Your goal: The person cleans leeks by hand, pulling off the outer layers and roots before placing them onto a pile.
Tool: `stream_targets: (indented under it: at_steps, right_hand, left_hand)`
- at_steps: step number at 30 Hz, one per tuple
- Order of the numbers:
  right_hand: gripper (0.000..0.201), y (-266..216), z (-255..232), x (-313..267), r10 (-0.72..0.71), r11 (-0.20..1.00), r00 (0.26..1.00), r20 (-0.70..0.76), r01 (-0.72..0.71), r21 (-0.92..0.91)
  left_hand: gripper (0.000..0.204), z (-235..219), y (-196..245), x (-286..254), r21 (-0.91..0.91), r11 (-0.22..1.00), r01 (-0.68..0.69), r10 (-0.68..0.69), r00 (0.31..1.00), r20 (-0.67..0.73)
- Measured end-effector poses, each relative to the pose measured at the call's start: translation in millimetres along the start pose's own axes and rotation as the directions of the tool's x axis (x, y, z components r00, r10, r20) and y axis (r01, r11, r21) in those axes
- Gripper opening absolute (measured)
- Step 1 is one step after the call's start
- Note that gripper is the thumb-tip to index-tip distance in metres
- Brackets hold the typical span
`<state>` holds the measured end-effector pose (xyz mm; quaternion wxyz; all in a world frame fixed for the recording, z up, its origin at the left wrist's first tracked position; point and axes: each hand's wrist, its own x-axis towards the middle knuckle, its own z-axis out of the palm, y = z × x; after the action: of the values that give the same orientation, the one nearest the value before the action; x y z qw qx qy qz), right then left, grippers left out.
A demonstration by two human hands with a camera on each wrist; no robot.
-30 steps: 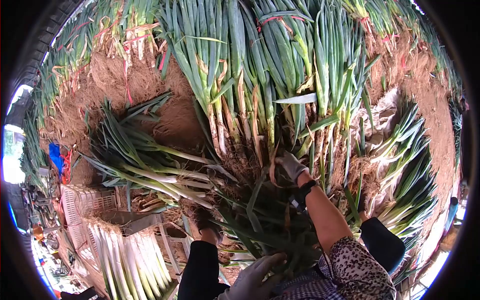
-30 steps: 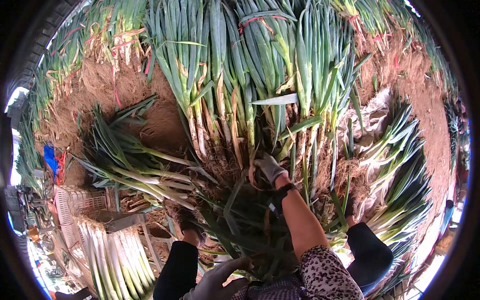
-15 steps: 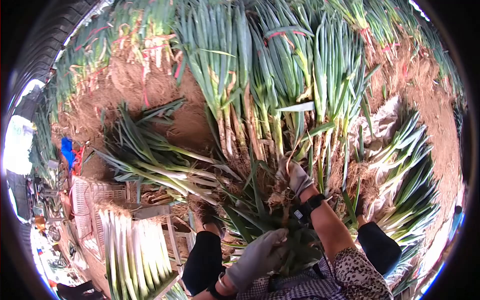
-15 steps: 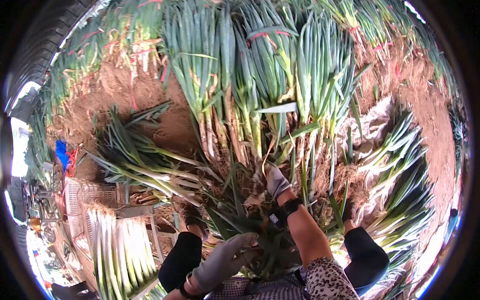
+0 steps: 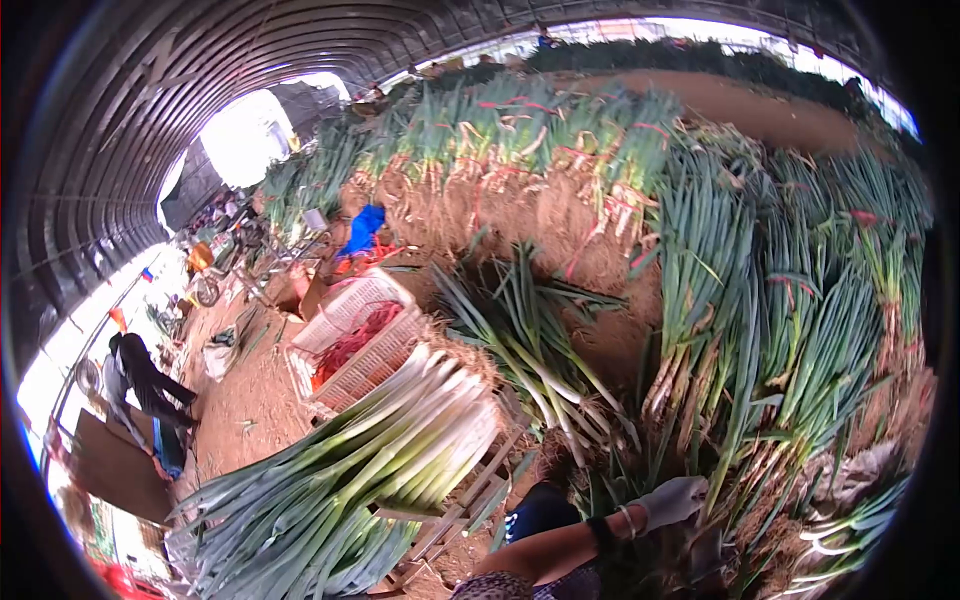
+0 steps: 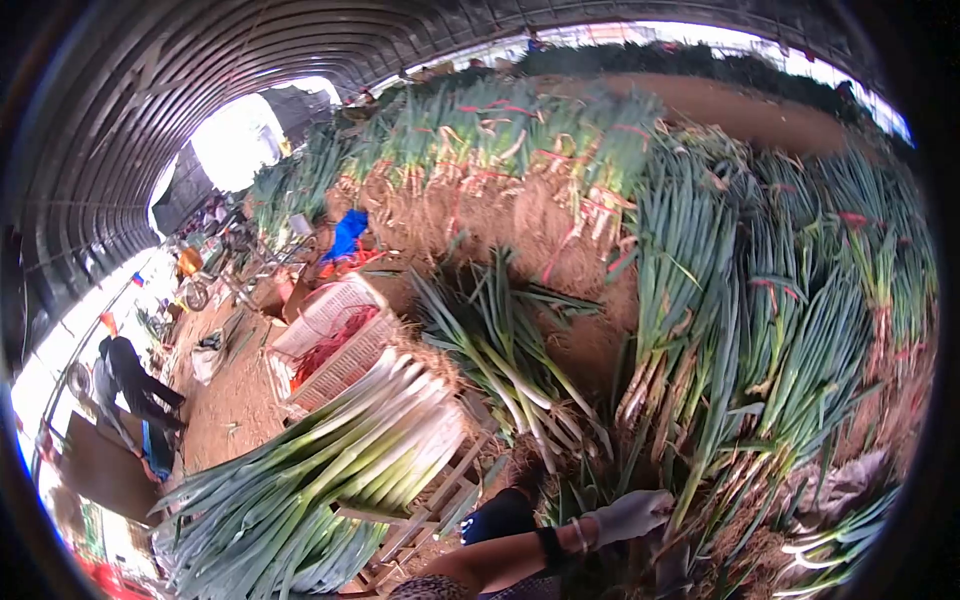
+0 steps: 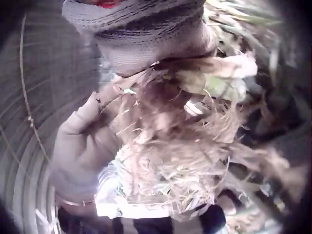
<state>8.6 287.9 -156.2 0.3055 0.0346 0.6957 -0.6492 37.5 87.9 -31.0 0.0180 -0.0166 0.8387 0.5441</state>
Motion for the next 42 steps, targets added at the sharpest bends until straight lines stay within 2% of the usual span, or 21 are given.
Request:
stream_targets:
  at_steps: [3, 6, 7, 10, 11, 12, 14, 17, 20, 24, 25, 26, 28, 29, 31, 33, 34, 35, 37, 40, 42]
  right_hand:
    - [0.027, -54, -7, -58, 0.003, 0.882, 1.0, 0.009, 0.002, -0.472]
    - [0.036, -87, -11, -114, -0.093, 0.796, 0.991, 0.099, 0.134, -0.59]
    - [0.04, -94, -9, -129, -0.141, 0.781, 0.982, 0.128, 0.19, -0.596]
    - [0.055, -110, -11, -173, -0.27, 0.721, 0.943, 0.195, 0.332, -0.608]
    - [0.079, -122, -10, -188, -0.375, 0.393, 0.887, 0.27, 0.415, -0.82]
    - [0.075, -123, -10, -198, -0.398, 0.36, 0.876, 0.273, 0.422, -0.832]
    - [0.066, -117, -11, -197, -0.397, 0.425, 0.887, 0.236, 0.405, -0.809]
    - [0.054, -106, -3, -166, -0.395, 0.565, 0.902, 0.174, 0.388, -0.728]
    - [0.042, -96, 15, -104, -0.412, 0.714, 0.903, 0.125, 0.405, -0.571]
    - [0.027, -118, 70, -22, -0.564, 0.81, 0.821, 0.09, 0.571, -0.131]
    - [0.026, -138, 86, -21, -0.449, 0.894, 0.881, 0.147, 0.443, 0.072]
    - [0.037, -138, 85, -8, -0.248, 0.957, 0.959, 0.137, 0.264, -0.118]
    - [0.045, -131, 119, -12, -0.509, 0.859, 0.852, 0.119, 0.494, 0.136]
    - [0.049, -139, 126, -26, -0.415, 0.905, 0.894, 0.17, 0.386, 0.181]
    - [0.055, -133, 129, -26, -0.367, 0.895, 0.91, 0.192, 0.289, 0.339]
    - [0.049, -144, 140, -41, -0.329, 0.921, 0.932, 0.151, 0.281, 0.269]
    - [0.047, -143, 141, -45, -0.355, 0.875, 0.915, 0.19, 0.254, 0.413]
    - [0.044, -142, 137, -49, -0.334, 0.916, 0.93, 0.152, 0.282, 0.287]
    - [0.037, -145, 132, -65, -0.335, 0.878, 0.932, 0.138, 0.255, 0.406]
    - [0.04, -138, 110, -81, -0.337, 0.874, 0.93, 0.148, 0.25, 0.418]
    - [0.042, -138, 94, -95, -0.237, 0.945, 0.968, 0.079, 0.21, 0.251]
  left_hand:
    - [0.021, 14, -16, 8, 0.09, 0.996, -0.015, 0.021, 0.997, -0.076]
    - [0.027, 18, -4, 17, -0.092, 0.984, 0.153, -0.151, 0.988, 0.036]
    - [0.038, 26, -14, 28, -0.442, 0.897, -0.015, 0.054, 0.996, 0.076]
    - [0.05, 8, 18, 23, -0.925, 0.343, 0.162, -0.149, 0.982, 0.116]
    - [0.056, -15, 33, 19, -0.88, 0.459, 0.12, -0.186, 0.982, 0.036]
    - [0.056, -14, 1, 35, -0.932, 0.305, 0.194, -0.196, 0.971, 0.138]
    - [0.053, -17, 4, 35, -0.988, 0.14, 0.07, -0.188, 0.981, 0.043]
    - [0.047, -30, 40, 12, -0.98, 0.184, -0.073, -0.311, 0.942, -0.129]
    - [0.047, -11, 2, 29, -0.906, 0.378, -0.189, -0.204, 0.938, -0.281]
    - [0.043, -17, 17, 12, -0.896, 0.39, -0.213, -0.124, 0.952, -0.28]
    - [0.041, -30, 16, 10, -0.891, 0.39, -0.231, -0.104, 0.951, -0.292]
    - [0.04, -42, 14, 8, -0.887, 0.39, -0.249, -0.084, 0.949, -0.303]
    - [0.041, -63, 8, 10, -0.881, 0.372, -0.291, -0.097, 0.932, -0.349]
    - [0.04, -83, 28, -9, -0.797, 0.542, -0.266, -0.154, 0.901, -0.405]
    - [0.038, -93, 31, -15, -0.756, 0.524, -0.391, -0.131, 0.841, -0.526]
    - [0.03, -83, -3, -8, -0.847, 0.325, -0.421, -0.111, 0.872, -0.476]
    - [0.025, -94, 25, -17, -0.809, 0.455, -0.372, -0.147, 0.864, -0.481]
    - [0.022, -93, 19, -16, -0.759, 0.567, -0.32, -0.179, 0.852, -0.493]
    - [0.022, -93, 43, -26, -0.92, 0.224, -0.323, -0.222, 0.902, -0.371]
    - [0.018, -77, 35, -25, -0.95, 0.245, -0.193, -0.194, 0.95, -0.243]
    - [0.022, -63, 37, -27, -0.969, 0.201, -0.147, -0.218, 0.957, -0.19]
